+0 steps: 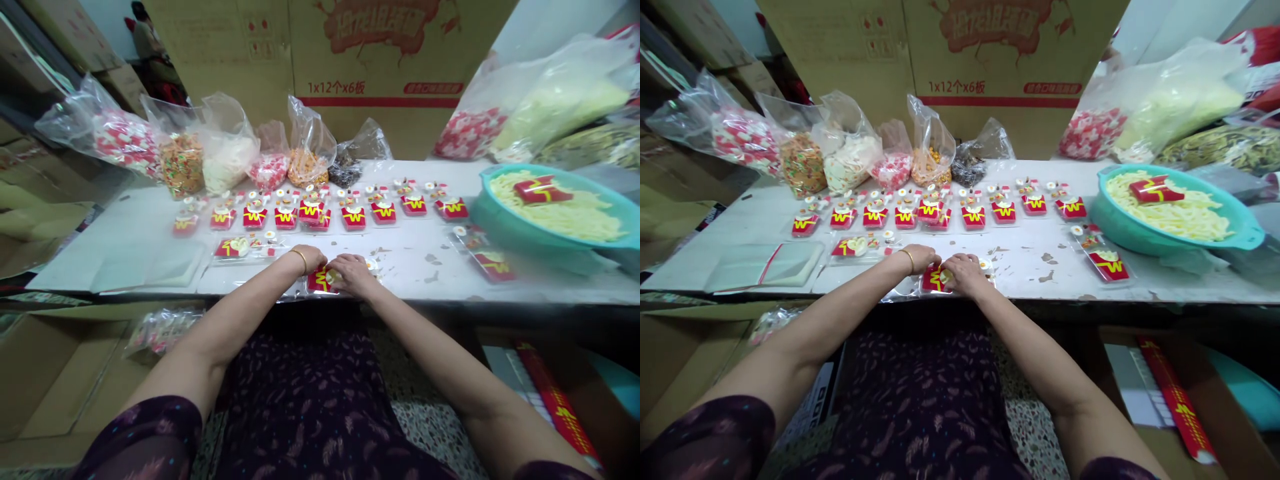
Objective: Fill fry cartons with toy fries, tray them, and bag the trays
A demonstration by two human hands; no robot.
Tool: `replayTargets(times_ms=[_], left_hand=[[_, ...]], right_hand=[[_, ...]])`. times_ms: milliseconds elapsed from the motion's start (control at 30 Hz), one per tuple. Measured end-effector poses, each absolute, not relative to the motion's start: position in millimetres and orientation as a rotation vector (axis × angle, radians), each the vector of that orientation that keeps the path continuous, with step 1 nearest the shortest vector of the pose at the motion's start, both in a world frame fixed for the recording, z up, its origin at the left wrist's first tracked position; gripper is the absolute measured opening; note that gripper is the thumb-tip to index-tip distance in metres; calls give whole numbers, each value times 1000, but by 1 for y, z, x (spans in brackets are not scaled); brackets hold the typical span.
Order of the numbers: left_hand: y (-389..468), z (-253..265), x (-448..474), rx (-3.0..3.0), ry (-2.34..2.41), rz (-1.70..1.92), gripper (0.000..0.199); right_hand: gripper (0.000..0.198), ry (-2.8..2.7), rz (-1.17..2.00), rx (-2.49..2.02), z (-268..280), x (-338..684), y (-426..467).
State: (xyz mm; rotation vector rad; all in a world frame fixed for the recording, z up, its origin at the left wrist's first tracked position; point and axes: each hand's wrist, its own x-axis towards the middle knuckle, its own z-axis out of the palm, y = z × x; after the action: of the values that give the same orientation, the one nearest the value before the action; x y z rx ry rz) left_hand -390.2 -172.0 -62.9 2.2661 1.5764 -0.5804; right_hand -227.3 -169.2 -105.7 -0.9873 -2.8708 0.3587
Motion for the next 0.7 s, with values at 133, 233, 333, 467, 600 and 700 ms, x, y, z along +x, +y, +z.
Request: replayTargets(times_ms=[133,233,333,467,600,700], left_hand=[[-173,-67,-392,2290,1601,-542,17],[-176,-72,-398,2398,1565,-440,20],[-178,-76,-405,2450,1540,-353,34],[-178,-76,-408,2390,1555,-421,56],[-178,-70,-403,2357,1538,-428,45],[-177,-65,-399,2273,1560,-572,38]], right_hand=[[40,-2880,373,-1012,-102,-229,-171],[41,-2863,383,-1019,-104,-229,-171],[42,-2836,401,-1048,-106,-229,-171],[40,-2792,421,-1084,-108,-229,-172],[39,-2757,444,-1092,-113,-228,-171],[41,-2736,472,-1116,-115,-228,-170]])
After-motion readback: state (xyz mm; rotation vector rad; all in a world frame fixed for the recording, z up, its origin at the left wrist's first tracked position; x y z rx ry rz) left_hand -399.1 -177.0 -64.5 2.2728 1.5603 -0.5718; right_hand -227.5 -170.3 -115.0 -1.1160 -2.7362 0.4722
